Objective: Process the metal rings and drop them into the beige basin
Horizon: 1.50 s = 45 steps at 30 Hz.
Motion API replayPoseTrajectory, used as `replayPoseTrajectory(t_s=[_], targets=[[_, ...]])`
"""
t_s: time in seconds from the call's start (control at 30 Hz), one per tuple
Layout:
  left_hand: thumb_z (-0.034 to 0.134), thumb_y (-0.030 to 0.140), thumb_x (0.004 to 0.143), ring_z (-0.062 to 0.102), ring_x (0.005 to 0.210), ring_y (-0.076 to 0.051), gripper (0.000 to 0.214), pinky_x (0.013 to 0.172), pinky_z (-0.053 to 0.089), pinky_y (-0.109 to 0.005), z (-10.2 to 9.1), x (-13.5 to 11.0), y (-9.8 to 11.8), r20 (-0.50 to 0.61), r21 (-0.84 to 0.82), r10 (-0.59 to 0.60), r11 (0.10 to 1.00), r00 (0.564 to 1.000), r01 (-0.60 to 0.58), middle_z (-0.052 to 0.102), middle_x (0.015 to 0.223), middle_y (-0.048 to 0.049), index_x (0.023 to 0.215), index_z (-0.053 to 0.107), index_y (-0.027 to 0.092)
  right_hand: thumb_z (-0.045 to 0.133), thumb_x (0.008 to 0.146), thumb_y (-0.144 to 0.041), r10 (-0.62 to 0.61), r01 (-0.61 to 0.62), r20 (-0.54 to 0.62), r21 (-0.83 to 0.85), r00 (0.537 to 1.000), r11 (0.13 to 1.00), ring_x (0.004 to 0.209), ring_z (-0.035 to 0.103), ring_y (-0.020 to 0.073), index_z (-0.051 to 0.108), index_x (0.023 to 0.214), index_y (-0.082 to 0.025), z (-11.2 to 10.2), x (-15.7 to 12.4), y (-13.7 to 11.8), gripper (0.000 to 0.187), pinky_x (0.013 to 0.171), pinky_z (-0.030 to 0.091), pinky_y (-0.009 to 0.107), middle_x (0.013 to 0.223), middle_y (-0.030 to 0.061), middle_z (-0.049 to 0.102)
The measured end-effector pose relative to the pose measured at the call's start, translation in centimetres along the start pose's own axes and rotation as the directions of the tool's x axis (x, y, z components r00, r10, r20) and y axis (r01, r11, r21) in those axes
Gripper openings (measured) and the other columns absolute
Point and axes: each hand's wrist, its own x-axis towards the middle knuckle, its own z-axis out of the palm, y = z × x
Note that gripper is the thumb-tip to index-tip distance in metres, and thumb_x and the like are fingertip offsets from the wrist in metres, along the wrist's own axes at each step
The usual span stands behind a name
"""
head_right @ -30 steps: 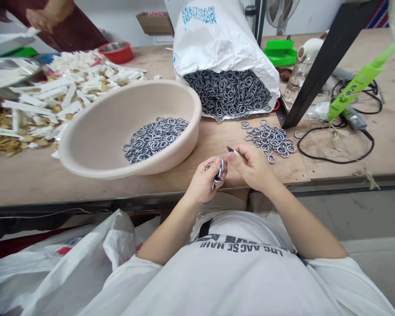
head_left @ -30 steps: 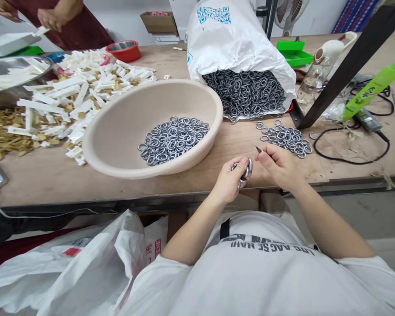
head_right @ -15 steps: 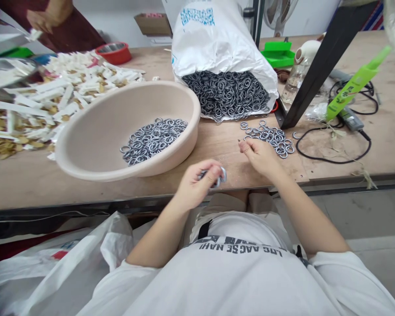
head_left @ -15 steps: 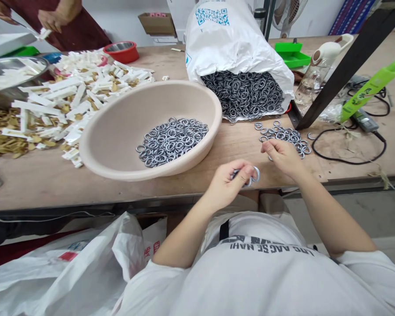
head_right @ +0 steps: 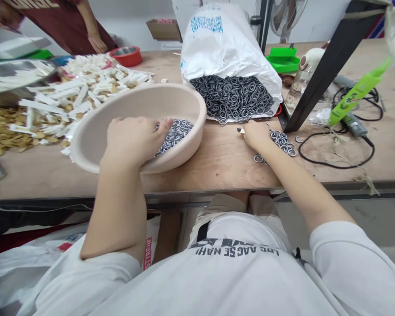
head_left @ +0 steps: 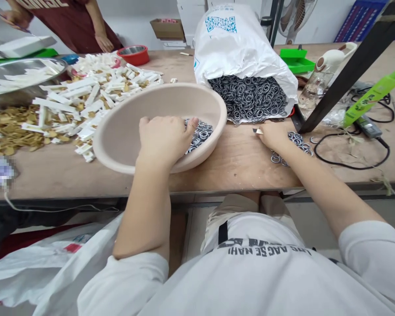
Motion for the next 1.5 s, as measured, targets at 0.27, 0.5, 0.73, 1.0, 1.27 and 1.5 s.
replayPoseTrajectory(t_s=[0.27, 0.5, 0.73, 1.0, 1.27, 1.5], targets=[[0.059, 0.064, 0.085, 0.063, 0.104, -0.04, 0.055, 0.092, 0.044, -0.052, -0.7, -1.6, 0.5, -0.147, -0.103, 0.004, 0.995, 0.989, -0.019, 0.071, 0.109, -0.0203, 0.113, 0.067, 0.017, 0.053, 0.094, -0.03, -0.06, 0.072, -0.071, 0.17, 0.996, 0.983, 0.095, 0.064, 0.0296, 0.075, 0.103, -0.012, -1.6, -4.5, -0.4, 0.029, 0.077, 0.041, 0.035, 0.107, 0.0179, 0.072], [0.043, 0.047, 0.101, 0.063, 0.089, -0.022, 0.036, 0.08, 0.045, -0.034, 3.6, -6.1, 8.2, -0.158, -0.621, 0.387, 0.677, 0.909, -0.396, 0.071, 0.096, -0.0087, 0.1, 0.064, 0.018, 0.06, 0.091, -0.058, -0.216, -0.001, 0.04, 0.984, 0.976, 0.179, 0.055, 0.042, 0.0092, 0.066, 0.078, -0.016, -5.3, -9.9, -2.0, 0.045, 0.054, 0.032, 0.025, 0.068, 0.0006, 0.059], [0.048, 0.059, 0.097, 0.046, 0.057, -0.01, 0.045, 0.055, 0.037, -0.023, 8.8, -7.3, 11.5, 0.093, -0.993, 0.342, -0.036, 0.935, 0.112, 0.053, 0.065, 0.0009, 0.08, 0.057, 0.018, 0.064, 0.088, -0.065, 0.044, 0.032, -0.027, 0.992, 0.999, -0.124, 0.046, 0.023, 0.0072, 0.055, 0.075, -0.021, -4.5, -13.1, -5.2, 0.047, 0.043, 0.024, 0.024, 0.056, -0.0073, 0.039], [0.064, 0.055, 0.088, 0.036, 0.048, -0.007, 0.044, 0.046, 0.028, -0.021, 8.5, -7.8, 11.5, 0.269, -0.874, 0.436, -0.265, 0.859, 0.408, 0.043, 0.057, 0.0045, 0.069, 0.047, 0.018, 0.072, 0.085, -0.057, -0.003, 0.106, -0.106, 0.993, 0.994, -0.053, 0.068, 0.059, 0.013, 0.06, 0.094, -0.022, -3.9, -13.1, -5.2, 0.038, 0.064, 0.049, 0.027, 0.083, 0.0001, 0.063], [0.059, 0.045, 0.092, 0.025, 0.047, -0.007, 0.041, 0.048, 0.027, -0.021, 8.0, -8.3, 11.2, 0.281, -0.755, 0.568, -0.367, 0.774, 0.543, 0.032, 0.055, 0.0062, 0.067, 0.039, 0.019, 0.043, 0.098, -0.068, -0.02, 0.178, -0.179, 0.949, 0.984, 0.259, 0.072, 0.052, 0.0155, 0.062, 0.089, -0.021, -4.3, -13.7, -3.8, 0.051, 0.067, 0.04, 0.03, 0.078, 0.0014, 0.058], [0.063, 0.046, 0.089, 0.028, 0.045, -0.006, 0.042, 0.047, 0.028, -0.021, 8.3, -8.1, 10.8, 0.307, -0.736, 0.546, -0.384, 0.78, 0.558, 0.032, 0.053, 0.0069, 0.067, 0.04, 0.019, 0.041, 0.104, -0.049, -0.175, 0.323, -0.278, 0.701, 0.945, 0.636, 0.069, 0.05, 0.015, 0.053, 0.076, -0.021, -5.0, -15.8, -4.4, 0.041, 0.064, 0.032, 0.029, 0.074, 0.0022, 0.058]])
